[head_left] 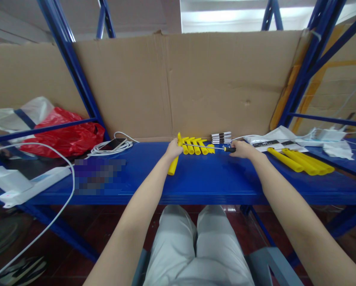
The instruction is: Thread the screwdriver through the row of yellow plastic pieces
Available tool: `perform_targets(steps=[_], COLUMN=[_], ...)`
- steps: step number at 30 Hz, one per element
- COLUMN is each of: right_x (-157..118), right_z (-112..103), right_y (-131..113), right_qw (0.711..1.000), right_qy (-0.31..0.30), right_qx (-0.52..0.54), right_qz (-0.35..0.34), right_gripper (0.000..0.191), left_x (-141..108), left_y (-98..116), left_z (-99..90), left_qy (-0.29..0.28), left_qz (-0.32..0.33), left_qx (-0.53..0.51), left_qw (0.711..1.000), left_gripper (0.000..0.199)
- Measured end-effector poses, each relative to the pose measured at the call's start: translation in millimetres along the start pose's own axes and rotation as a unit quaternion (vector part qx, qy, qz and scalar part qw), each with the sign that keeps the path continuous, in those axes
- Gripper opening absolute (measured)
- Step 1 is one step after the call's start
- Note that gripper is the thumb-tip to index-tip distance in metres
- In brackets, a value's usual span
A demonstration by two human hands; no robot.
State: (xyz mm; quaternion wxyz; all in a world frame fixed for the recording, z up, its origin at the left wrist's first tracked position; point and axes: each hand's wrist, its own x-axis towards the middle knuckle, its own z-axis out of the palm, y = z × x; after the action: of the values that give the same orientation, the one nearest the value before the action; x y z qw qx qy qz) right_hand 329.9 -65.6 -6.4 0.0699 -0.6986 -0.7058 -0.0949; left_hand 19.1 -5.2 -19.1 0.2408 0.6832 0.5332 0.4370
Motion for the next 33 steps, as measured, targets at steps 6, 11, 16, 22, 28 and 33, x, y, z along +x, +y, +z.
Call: perform_targets(steps=[6, 11, 16, 22, 28, 33], right_x=[0.8, 0.7, -3.2, -8.2, -4.0, -0.8], right_z=[1.0, -0.3, -3.9, -9.1, -4.7, -1.9], right_y=[-0.1, 0.3, -1.3, -6.4, -3.7, -0.5], right_qw=[1.0, 1.0, 1.0, 0.999, 1.0, 1.0], right_qy=[-0.003, 0.01, 0.028, 0.029, 0.008, 0.028], right_qx=[-0.002, -0.019, -0.015, 0.002, 0.021, -0.004], right_qz=[-0.006, -0.006, 0.0, 0.026, 0.007, -0.001], right_gripper=[0.028, 0.025, 0.026, 0.031, 0.027, 0.025], left_x=[1.6, -1.8, -7.2, -8.1, -7.3, -5.7], left_y=[-1.6, 3.3, 9.4, 9.9, 8.0, 6.2], left_z=[0.8, -1.5, -3.7, -3.7, -3.7, -3.2], left_qy=[0.002, -0.002, -0.009, -0.01, -0.009, -0.009], left_qz=[0.006, -0.004, -0.014, -0.016, -0.014, -0.01], left_qx=[0.001, 0.005, 0.005, 0.004, 0.005, 0.008], left_qw=[1.0, 1.0, 1.0, 1.0, 1.0, 1.0], left_gripper=[0.036, 0.032, 0.029, 0.031, 0.03, 0.031])
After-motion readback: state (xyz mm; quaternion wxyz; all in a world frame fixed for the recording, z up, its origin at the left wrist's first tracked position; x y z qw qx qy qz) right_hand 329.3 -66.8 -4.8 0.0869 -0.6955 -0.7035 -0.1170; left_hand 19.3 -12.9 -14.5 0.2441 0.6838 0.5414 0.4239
